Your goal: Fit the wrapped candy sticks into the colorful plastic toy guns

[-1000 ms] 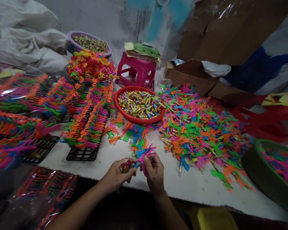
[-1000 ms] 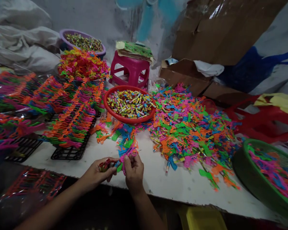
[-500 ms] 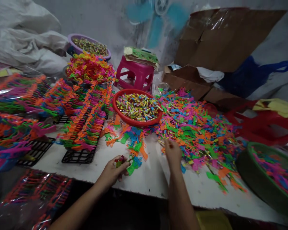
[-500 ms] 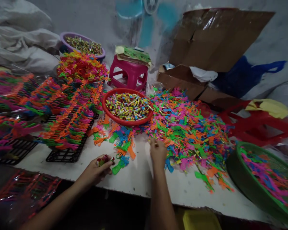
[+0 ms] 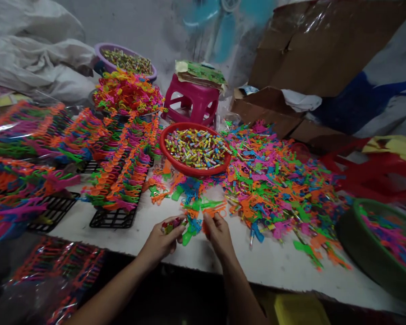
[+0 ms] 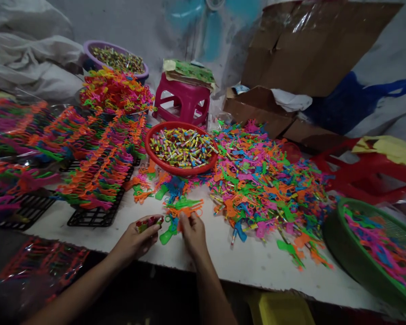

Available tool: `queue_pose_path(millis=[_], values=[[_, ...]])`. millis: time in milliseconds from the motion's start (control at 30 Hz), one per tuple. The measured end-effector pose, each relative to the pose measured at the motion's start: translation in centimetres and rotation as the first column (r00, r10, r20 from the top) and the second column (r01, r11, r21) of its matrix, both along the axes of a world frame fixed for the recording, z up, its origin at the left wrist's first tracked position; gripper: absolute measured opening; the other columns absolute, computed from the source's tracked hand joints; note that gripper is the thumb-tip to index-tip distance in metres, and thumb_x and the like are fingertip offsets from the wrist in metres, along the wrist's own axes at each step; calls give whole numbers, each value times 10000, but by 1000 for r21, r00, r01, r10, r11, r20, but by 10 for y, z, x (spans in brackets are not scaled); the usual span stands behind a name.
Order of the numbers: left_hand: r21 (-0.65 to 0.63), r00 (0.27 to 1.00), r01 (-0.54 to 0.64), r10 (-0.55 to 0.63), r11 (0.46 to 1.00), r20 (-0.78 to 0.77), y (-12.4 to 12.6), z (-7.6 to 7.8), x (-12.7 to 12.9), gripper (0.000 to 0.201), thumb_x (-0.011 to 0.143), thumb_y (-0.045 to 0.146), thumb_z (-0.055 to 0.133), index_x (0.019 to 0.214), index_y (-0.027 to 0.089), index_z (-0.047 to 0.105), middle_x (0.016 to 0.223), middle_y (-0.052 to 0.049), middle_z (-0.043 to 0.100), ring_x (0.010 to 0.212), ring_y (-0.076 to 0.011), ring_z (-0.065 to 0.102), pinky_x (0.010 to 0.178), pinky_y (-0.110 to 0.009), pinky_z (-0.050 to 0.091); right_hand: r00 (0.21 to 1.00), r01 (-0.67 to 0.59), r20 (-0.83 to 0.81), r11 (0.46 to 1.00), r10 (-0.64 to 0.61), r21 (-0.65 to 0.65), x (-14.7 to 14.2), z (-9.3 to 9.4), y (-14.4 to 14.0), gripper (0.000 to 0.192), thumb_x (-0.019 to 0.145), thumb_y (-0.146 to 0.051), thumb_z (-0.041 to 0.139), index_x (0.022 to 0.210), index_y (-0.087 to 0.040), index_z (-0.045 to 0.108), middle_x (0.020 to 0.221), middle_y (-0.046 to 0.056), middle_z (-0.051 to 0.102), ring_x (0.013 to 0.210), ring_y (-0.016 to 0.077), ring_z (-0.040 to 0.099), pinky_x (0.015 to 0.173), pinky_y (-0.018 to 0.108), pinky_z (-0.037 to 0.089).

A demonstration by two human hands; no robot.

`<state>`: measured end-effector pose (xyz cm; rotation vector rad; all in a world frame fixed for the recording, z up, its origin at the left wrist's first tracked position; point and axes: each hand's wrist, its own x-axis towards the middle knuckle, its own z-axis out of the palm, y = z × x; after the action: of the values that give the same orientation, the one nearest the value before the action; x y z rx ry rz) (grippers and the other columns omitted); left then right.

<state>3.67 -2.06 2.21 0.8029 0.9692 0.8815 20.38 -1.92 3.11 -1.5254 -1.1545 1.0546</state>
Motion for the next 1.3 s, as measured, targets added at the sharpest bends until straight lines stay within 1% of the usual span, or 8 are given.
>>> queue_pose_path(millis=[100,167,667,867,1000,1100,1200,1300], values=[[22,1000,-2,2,1000,-6,0,2,2,454,693,375,624,1052,107,548,507,42,520,349,-43,379,320,-147,288,988,-151,46,987,149,53,-22,14,-14,300,820,-421,414,643,-179,438,520,-56,381,478,79,341,458,199,281],[33,1000,-13,14,999,-9,1,4,1,445,692,376,623,1042,110,551,516,43,515,356,-43,376,323,-151,290,979,-184,108,980,175,78,-31,17,-17,308,840,-395,385,628,-176,429,522,-54,369,484,77,341,466,199,282],[131,983,-121,137,984,-125,-4,14,3,375,678,384,618,943,119,607,539,47,477,438,-71,400,415,-186,298,947,-166,305,964,98,206,-44,7,-20,277,847,-283,364,587,-191,383,502,-43,383,450,82,352,448,208,273],[412,945,-47,174,910,-277,-3,18,-4,209,699,296,606,833,144,661,722,-31,573,645,-133,522,597,-229,401,965,-193,206,972,164,133,-40,11,-15,281,835,-320,368,583,-197,365,475,-56,359,433,81,338,435,207,276],[468,939,35,130,883,-317,-4,20,-3,149,703,273,605,778,173,686,677,-30,577,668,-149,537,628,-230,407,980,-146,147,985,133,86,-42,4,-16,287,826,-364,377,592,-197,372,498,-58,355,461,84,338,443,205,280],[353,958,14,88,935,-272,-4,15,5,158,670,298,638,743,164,682,657,-27,577,633,-146,535,583,-226,414,986,-127,111,990,120,56,-39,-1,-14,302,811,-402,393,594,-192,403,511,-52,377,480,90,353,450,205,296],[44,992,-71,75,996,-105,0,3,10,306,634,358,664,843,135,646,657,-30,598,578,-141,546,456,-206,389,982,-88,174,995,78,52,-4,8,4,337,760,-459,450,565,-184,458,493,-41,424,482,99,381,449,209,303],[-184,977,-212,216,960,-2,8,-7,4,400,598,360,698,909,128,601,621,-7,594,540,-118,551,385,-165,335,896,223,370,969,-247,106,68,27,35,414,738,-537,428,570,-174,529,456,-15,463,460,118,410,455,230,314]])
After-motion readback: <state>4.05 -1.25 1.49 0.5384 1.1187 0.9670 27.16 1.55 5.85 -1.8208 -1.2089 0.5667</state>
